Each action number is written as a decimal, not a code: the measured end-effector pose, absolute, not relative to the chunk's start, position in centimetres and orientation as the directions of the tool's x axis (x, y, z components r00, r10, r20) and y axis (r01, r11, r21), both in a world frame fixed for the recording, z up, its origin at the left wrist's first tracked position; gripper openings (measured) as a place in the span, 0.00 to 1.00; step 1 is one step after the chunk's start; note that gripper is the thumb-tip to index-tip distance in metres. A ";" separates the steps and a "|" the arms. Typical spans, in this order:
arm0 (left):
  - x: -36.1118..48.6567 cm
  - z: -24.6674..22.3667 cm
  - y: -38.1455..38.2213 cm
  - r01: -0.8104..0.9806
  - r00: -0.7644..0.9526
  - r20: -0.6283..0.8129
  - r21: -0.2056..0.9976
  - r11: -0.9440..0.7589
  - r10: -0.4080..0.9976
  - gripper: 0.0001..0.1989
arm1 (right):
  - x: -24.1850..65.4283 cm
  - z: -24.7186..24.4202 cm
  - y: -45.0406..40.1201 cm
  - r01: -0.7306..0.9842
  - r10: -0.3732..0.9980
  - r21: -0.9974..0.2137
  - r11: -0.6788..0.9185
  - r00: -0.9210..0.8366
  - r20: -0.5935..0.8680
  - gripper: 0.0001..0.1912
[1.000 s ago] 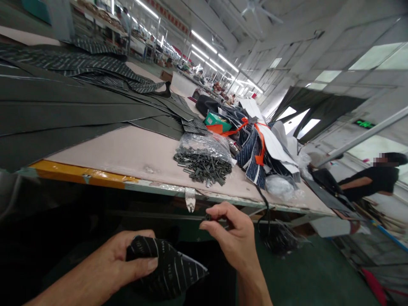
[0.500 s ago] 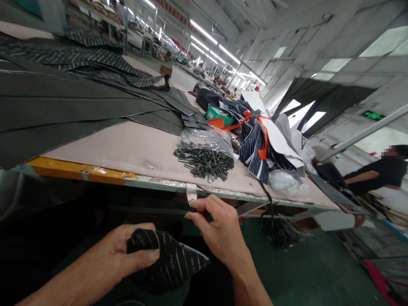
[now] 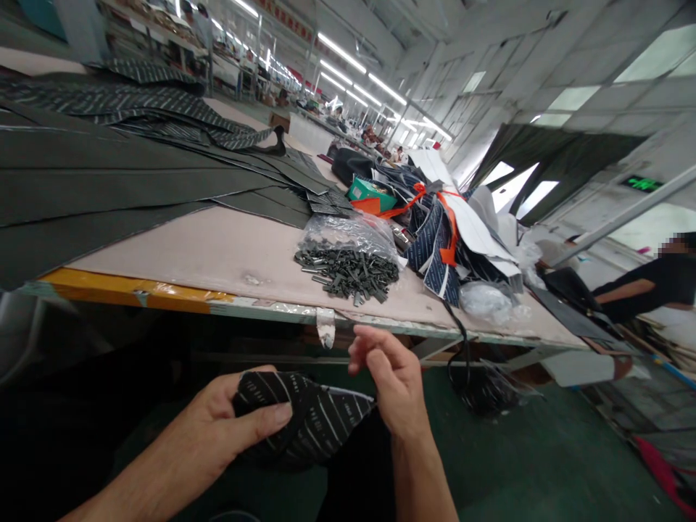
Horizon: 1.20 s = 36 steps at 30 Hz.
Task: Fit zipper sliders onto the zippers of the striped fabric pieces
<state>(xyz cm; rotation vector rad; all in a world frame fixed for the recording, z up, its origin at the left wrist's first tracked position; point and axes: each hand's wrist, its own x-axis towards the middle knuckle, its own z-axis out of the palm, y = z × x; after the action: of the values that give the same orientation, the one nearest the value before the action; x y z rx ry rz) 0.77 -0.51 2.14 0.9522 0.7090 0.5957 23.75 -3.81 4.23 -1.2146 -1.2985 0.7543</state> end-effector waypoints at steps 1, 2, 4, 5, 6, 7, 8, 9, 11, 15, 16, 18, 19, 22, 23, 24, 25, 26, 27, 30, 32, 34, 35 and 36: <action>1.1 2.2 -0.6 -0.161 0.618 -0.277 0.871 0.464 0.736 0.14 | 23.8 3.6 -4.5 0.063 0.950 -0.968 0.244 0.188 0.251 0.19; 1.3 2.1 -0.6 -0.169 0.609 -0.282 0.867 0.468 0.742 0.14 | 23.7 3.0 -5.1 -0.037 0.962 -0.976 0.214 0.180 0.205 0.22; 1.8 1.9 -0.7 -0.170 0.598 -0.286 0.868 0.467 0.749 0.14 | 23.0 2.2 -6.1 -0.094 0.979 -0.988 0.122 0.173 0.104 0.26; 2.1 1.7 -0.7 -0.158 0.598 -0.279 0.878 0.451 0.751 0.14 | 22.5 1.9 -6.5 -0.087 0.981 -0.994 0.071 0.187 0.054 0.25; 2.3 1.6 -0.7 -0.139 0.596 -0.261 0.898 0.417 0.760 0.13 | 22.0 1.8 -6.7 -0.079 0.977 -0.996 0.031 0.211 0.014 0.21; 2.5 1.5 -0.6 -0.114 0.591 -0.235 0.923 0.369 0.771 0.13 | 21.4 1.8 -6.8 -0.073 0.970 -0.997 0.012 0.245 -0.006 0.16; 2.7 1.5 -0.6 -0.085 0.581 -0.206 0.947 0.310 0.787 0.13 | 21.0 1.8 -6.9 -0.065 0.962 -0.998 0.012 0.274 -0.006 0.11; 2.9 1.6 -0.6 -0.052 0.568 -0.180 0.966 0.253 0.803 0.13 | 20.7 1.8 -6.9 -0.051 0.954 -0.998 0.024 0.298 0.008 0.07; 3.2 1.9 -0.5 0.010 0.525 -0.161 0.983 0.184 0.836 0.14 | 20.3 1.8 -6.9 0.014 0.940 -0.997 0.074 0.333 0.075 0.06; 3.7 2.8 -0.5 0.040 0.480 -0.241 0.967 0.253 0.844 0.16 | 20.3 1.6 -7.3 0.230 0.875 -0.914 0.334 0.285 0.391 0.09; 3.9 3.0 -0.6 0.013 0.482 -0.268 0.954 0.300 0.834 0.18 | 20.4 1.6 -7.4 0.294 0.844 -0.867 0.402 0.248 0.476 0.11; 4.1 3.1 -0.6 -0.058 0.473 -0.356 0.900 0.431 0.806 0.20 | 20.3 1.7 -7.7 0.421 0.785 -0.756 0.501 0.148 0.602 0.14; 4.3 3.1 -0.6 -0.095 0.457 -0.410 0.860 0.502 0.789 0.20 | 20.3 1.8 -7.9 0.477 0.761 -0.697 0.536 0.085 0.644 0.15; 4.5 3.0 -0.7 -0.157 0.408 -0.546 0.748 0.645 0.732 0.21 | 20.0 2.2 -8.1 0.551 0.688 -0.539 0.636 -0.091 0.720 0.19; 4.5 2.9 -0.7 -0.164 0.403 -0.564 0.730 0.663 0.721 0.21 | 19.9 2.3 -8.0 0.555 0.680 -0.528 0.643 -0.097 0.727 0.19; 4.4 2.8 -0.7 -0.164 0.414 -0.560 0.730 0.664 0.718 0.21 | 19.8 2.4 -7.9 0.554 0.684 -0.546 0.628 -0.057 0.728 0.18; 4.4 2.7 -0.8 -0.164 0.431 -0.536 0.744 0.648 0.725 0.21 | 19.8 2.4 -7.8 0.544 0.696 -0.592 0.595 0.019 0.718 0.17; 4.3 2.7 -0.8 -0.166 0.450 -0.501 0.766 0.621 0.739 0.21 | 19.8 2.4 -7.6 0.517 0.717 -0.658 0.547 0.115 0.687 0.15; 4.2 2.6 -0.9 -0.168 0.462 -0.463 0.792 0.587 0.756 0.21 | 19.9 2.3 -7.4 0.469 0.744 -0.732 0.494 0.207 0.635 0.14; 4.0 2.5 -1.0 -0.179 0.444 -0.424 0.821 0.542 0.789 0.20 | 20.2 2.3 -6.8 0.281 0.849 -0.882 0.379 0.274 0.452 0.06; 3.9 2.6 -0.9 -0.193 0.423 -0.489 0.774 0.603 0.763 0.21 | 20.4 2.2 -6.7 0.183 0.889 -0.904 0.386 0.190 0.417 0.03; 3.8 2.9 -0.6 -0.215 0.432 -0.522 0.733 0.646 0.736 0.22 | 20.4 2.0 -6.9 0.038 0.901 -0.913 0.407 0.151 0.407 0.03; 3.7 3.1 -0.5 -0.221 0.442 -0.520 0.726 0.651 0.731 0.22 | 20.2 1.9 -7.0 -0.068 0.914 -0.921 0.383 0.170 0.368 0.03; 3.7 3.3 -0.3 -0.218 0.459 -0.508 0.731 0.647 0.729 0.22 | 20.1 1.8 -7.0 -0.180 0.935 -0.926 0.332 0.192 0.298 0.04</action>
<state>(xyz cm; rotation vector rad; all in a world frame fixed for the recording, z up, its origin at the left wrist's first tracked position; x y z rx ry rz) 3.70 -0.33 3.30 0.6397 0.9179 0.6348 20.05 -7.01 1.78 -0.8953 -1.0770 0.9509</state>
